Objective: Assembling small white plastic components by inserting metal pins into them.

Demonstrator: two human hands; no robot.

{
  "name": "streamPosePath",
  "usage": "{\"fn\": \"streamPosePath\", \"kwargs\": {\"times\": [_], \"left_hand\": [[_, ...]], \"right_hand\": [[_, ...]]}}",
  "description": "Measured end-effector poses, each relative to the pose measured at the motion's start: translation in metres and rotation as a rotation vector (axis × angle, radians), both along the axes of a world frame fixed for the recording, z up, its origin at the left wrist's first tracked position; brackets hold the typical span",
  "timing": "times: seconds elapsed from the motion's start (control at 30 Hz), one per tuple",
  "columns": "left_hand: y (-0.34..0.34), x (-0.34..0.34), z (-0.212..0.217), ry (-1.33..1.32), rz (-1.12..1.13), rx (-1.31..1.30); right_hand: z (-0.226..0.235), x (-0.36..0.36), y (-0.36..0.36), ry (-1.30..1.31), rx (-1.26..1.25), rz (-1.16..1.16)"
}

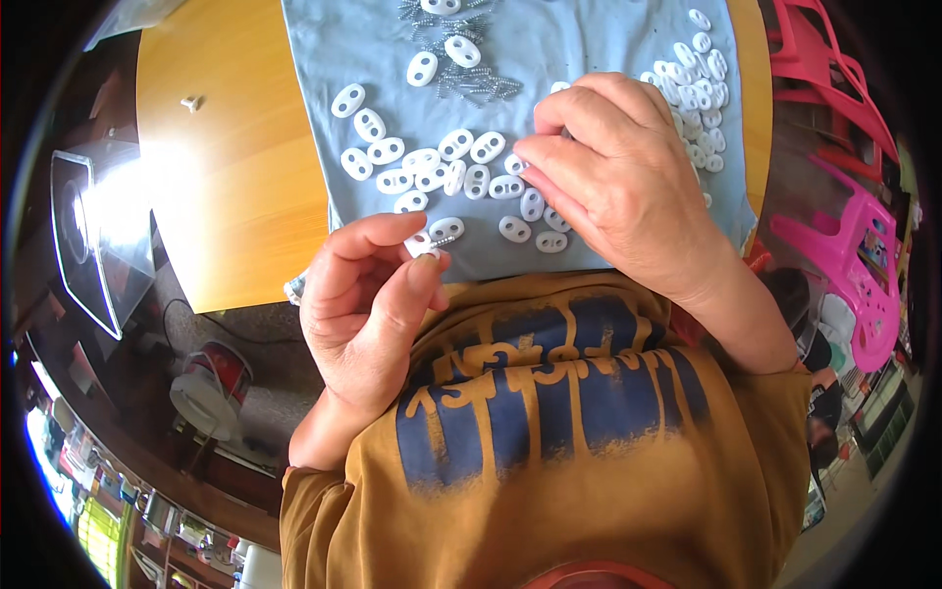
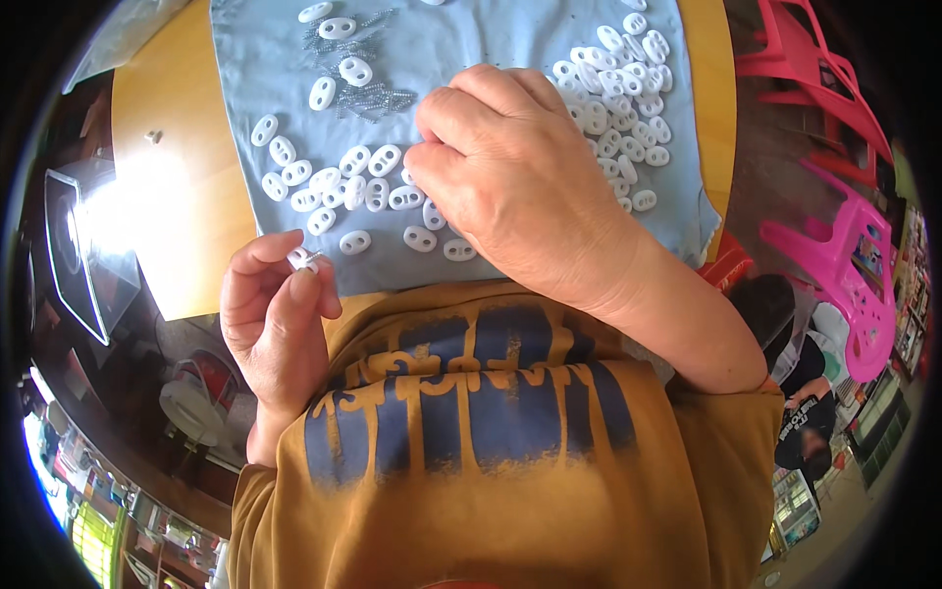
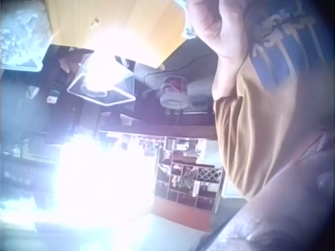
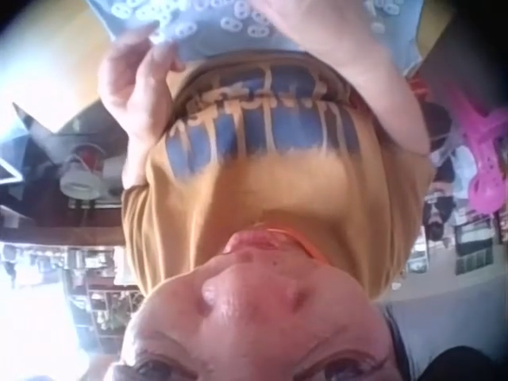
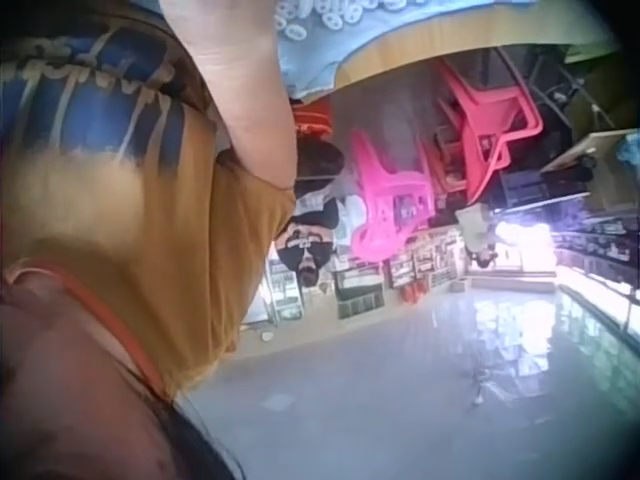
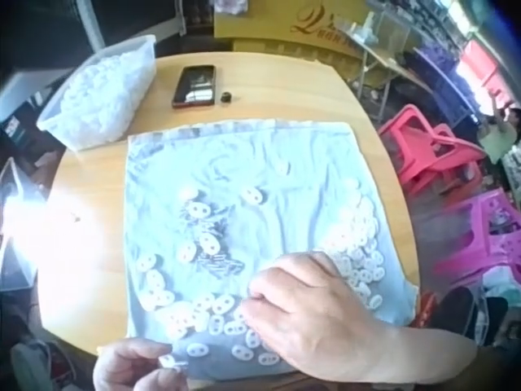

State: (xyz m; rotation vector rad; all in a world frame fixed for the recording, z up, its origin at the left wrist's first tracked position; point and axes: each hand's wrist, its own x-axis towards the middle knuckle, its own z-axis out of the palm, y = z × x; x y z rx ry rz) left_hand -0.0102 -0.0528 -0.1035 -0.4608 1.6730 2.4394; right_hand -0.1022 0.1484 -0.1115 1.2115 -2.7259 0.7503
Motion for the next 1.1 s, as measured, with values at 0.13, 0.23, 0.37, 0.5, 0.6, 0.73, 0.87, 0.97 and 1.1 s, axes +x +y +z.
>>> {"fn": "streamPosePath", "kwargs": {"times": [0.13, 0.23, 0.37, 0.5, 0.6, 0.73, 0.87, 0.97, 1.1], "left_hand": [[-0.001, -0.001, 0.0, 0.004, -0.008, 0.011], [0.0, -0.004, 0.0, 0.015, 0.007, 0.049], [0.003, -0.008, 0.005, 0.027, 0.022, 0.106], [0.009, -0.014, 0.011, 0.097, 0.03, 0.06], [0.012, -0.016, 0.015, 0.127, 0.024, 0.014], [0.01, -0.02, 0.012, 0.152, -0.046, 0.18], [0.011, -0.021, 0.011, 0.137, -0.048, 0.215], [0.011, -0.022, 0.01, 0.173, -0.072, 0.205], [0.014, -0.023, 0.014, 0.156, -0.063, 0.203]], "right_hand": [[0.002, 0.0, -0.005, 0.028, -0.018, 0.005], [0.006, 0.001, -0.007, 0.004, -0.081, 0.0], [0.015, 0.002, -0.01, -0.086, -0.2, -0.01], [0.029, 0.005, -0.015, -0.299, -0.408, -0.016], [0.034, 0.006, -0.015, -0.435, -0.547, 0.022], [0.03, 0.011, -0.013, -0.707, -0.702, 0.018], [0.032, 0.017, -0.016, -1.043, -0.988, -0.084], [0.029, 0.016, -0.016, -1.126, -1.052, -0.064], [0.029, 0.014, -0.016, -1.164, -1.05, -0.068]]}}
